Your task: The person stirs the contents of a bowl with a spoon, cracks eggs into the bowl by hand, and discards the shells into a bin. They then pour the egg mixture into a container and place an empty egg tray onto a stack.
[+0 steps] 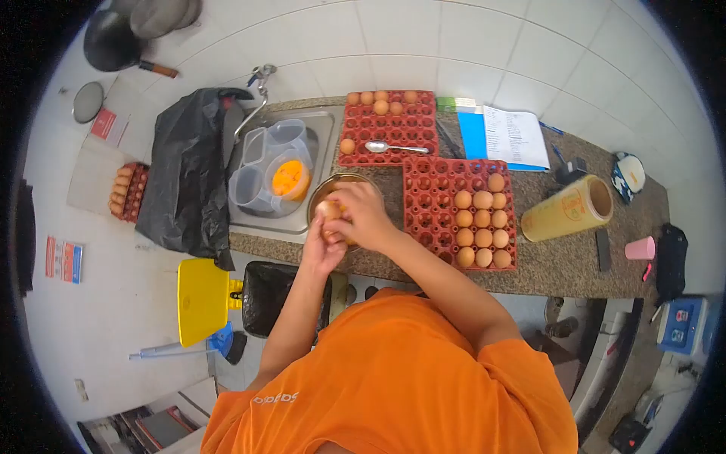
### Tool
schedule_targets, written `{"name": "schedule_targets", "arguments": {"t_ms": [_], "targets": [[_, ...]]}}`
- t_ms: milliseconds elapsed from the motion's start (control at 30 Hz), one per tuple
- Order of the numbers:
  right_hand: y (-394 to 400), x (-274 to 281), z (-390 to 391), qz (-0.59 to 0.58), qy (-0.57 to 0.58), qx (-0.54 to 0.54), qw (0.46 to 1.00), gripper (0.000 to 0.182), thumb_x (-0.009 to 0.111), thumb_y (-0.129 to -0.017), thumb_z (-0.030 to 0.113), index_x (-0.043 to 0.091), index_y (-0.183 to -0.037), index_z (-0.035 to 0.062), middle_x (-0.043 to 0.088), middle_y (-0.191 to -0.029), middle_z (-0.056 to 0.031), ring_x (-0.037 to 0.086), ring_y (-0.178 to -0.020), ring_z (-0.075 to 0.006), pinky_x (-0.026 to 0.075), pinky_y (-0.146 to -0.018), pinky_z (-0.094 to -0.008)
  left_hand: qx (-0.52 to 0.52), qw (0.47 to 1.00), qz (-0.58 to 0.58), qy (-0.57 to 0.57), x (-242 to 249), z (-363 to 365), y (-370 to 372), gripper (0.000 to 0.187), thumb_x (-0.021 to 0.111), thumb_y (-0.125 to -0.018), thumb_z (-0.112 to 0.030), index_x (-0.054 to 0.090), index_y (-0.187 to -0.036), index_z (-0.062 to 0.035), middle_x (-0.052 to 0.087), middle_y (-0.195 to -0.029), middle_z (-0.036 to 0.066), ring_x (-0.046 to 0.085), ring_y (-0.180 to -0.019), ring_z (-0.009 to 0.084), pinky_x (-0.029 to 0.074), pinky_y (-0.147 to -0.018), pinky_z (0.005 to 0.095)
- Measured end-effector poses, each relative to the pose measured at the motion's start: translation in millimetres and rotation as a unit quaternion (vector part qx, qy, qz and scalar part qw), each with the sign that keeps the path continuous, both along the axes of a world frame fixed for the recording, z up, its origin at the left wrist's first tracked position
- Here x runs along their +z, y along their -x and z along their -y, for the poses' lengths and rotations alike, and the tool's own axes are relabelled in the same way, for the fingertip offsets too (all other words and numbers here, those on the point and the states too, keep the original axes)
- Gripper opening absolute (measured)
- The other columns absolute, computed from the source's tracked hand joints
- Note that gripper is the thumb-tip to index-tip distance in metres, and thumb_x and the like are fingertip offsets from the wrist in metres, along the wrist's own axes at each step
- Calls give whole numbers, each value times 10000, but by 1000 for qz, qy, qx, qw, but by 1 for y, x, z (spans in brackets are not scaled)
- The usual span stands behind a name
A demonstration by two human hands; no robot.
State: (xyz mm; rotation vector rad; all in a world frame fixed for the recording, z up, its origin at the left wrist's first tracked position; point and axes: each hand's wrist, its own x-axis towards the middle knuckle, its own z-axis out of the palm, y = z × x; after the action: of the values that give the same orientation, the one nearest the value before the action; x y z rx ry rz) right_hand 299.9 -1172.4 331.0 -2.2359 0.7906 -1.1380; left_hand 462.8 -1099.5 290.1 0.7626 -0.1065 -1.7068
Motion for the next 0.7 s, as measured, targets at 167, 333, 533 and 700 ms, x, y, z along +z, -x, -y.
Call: {"name": "schedule_targets", "arguments": {"t_ms": [167, 333, 533, 700], "targets": [[67, 40, 24, -17, -80, -152, 985, 533, 798, -819, 325, 653, -1221, 6, 659, -1200, -192, 606, -1161, -384, 475, -1021, -475, 158, 968, -154, 120, -11, -87, -65, 549, 674, -992, -429, 533, -1447, -157, 688, -1289, 124, 437, -582, 34, 367, -459, 165], [205, 21, 67, -388, -107, -484, 777, 491, 789, -839, 291, 568, -1197, 37, 664, -1080, -227, 641, -1073, -412, 546, -873, -519, 180, 779, 543, -255, -108, -238, -175, 486, 738, -983, -277, 581, -1369, -25, 735, -1034, 66, 498, -602, 71, 412, -517, 216], [244, 10, 92, -372, -241, -410, 797, 497, 729, -861, 309, 583, -1251, 38, 736, -1026, -212, 721, -964, -389, 584, -830, -477, 319, 799, 445, -249, -97, -217, -159, 353, 803, -919, -409, 656, -1077, -130, 623, -858, -32, 562, -687, 82, 438, -602, 239], [224, -5, 91, -26, -284, -195, 938, 346, 731, -853, 139, 609, -1165, 51, 695, -1009, -73, 684, -898, -168, 564, -758, -324, 252, 943, 214, -28, -6, -100, -82, 352, 634, -1026, -352, 622, -1248, -78, 644, -1090, 69, 595, -929, 203, 475, -844, 352]]}}
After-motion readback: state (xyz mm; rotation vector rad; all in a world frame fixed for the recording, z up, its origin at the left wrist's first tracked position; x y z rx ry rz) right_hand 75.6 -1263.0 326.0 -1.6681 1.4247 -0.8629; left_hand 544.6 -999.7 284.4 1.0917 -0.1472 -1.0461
